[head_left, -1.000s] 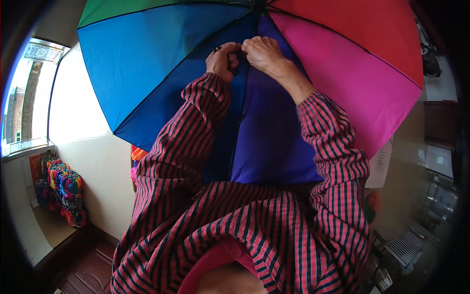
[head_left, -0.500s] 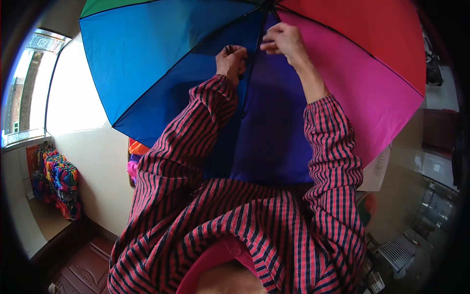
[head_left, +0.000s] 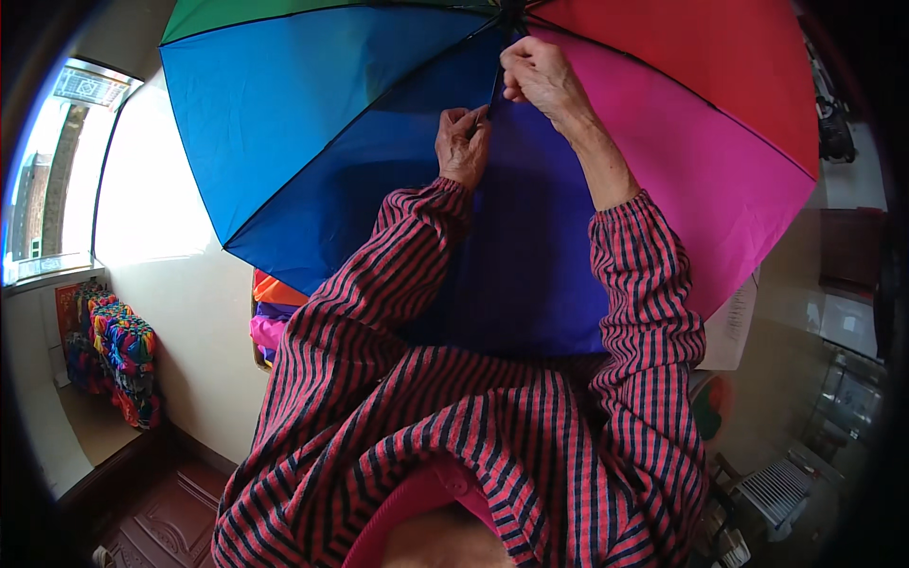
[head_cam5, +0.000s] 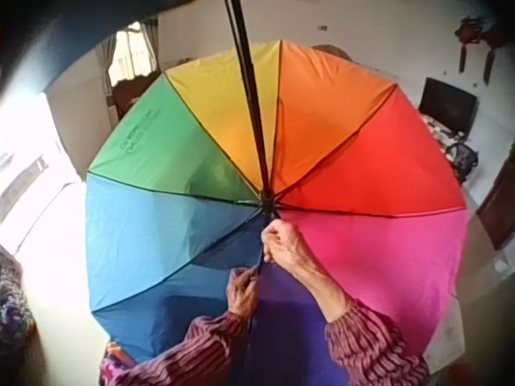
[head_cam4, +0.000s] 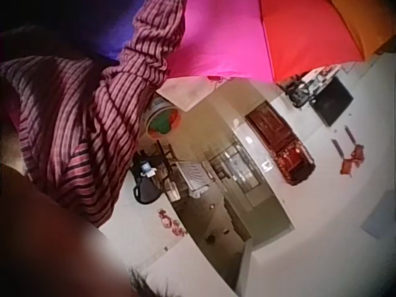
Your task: The recorder is attempting to open and fix the mechanism of a multi-colored umbrella while sitting on the floor.
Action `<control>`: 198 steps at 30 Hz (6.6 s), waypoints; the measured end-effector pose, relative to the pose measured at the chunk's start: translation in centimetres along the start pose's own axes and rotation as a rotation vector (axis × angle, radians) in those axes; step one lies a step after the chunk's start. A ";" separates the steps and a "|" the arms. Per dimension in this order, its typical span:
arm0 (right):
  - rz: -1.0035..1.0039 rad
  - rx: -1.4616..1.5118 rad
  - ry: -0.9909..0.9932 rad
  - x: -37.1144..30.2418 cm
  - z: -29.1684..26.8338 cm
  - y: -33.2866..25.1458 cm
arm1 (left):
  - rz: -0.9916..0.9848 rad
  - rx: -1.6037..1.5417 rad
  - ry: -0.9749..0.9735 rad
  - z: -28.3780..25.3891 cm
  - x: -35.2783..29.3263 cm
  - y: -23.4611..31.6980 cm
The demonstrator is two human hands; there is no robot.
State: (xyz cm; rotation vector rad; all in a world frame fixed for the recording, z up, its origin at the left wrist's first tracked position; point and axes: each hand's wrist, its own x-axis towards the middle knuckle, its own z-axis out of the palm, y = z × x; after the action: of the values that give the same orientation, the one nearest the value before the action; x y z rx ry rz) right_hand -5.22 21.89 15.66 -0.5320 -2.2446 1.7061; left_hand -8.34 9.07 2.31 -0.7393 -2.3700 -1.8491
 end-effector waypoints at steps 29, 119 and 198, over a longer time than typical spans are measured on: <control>-0.275 -0.989 -0.018 0.5 2.7 2.9 | -0.771 -0.850 -0.084 -3.0 4.6 3.7; -0.566 -0.633 0.347 -18.0 -7.0 14.9 | 0.139 0.812 -0.462 -8.9 -5.0 -0.9; -0.359 -0.598 0.017 -16.3 5.4 15.7 | -0.795 -0.234 -0.211 -4.9 -12.4 -0.1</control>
State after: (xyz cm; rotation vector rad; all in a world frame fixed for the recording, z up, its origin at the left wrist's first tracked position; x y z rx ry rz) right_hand 9.03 13.68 -0.85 -0.2292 -2.6285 0.8490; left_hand 1.37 0.30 -0.37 0.0571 -2.8810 -2.4498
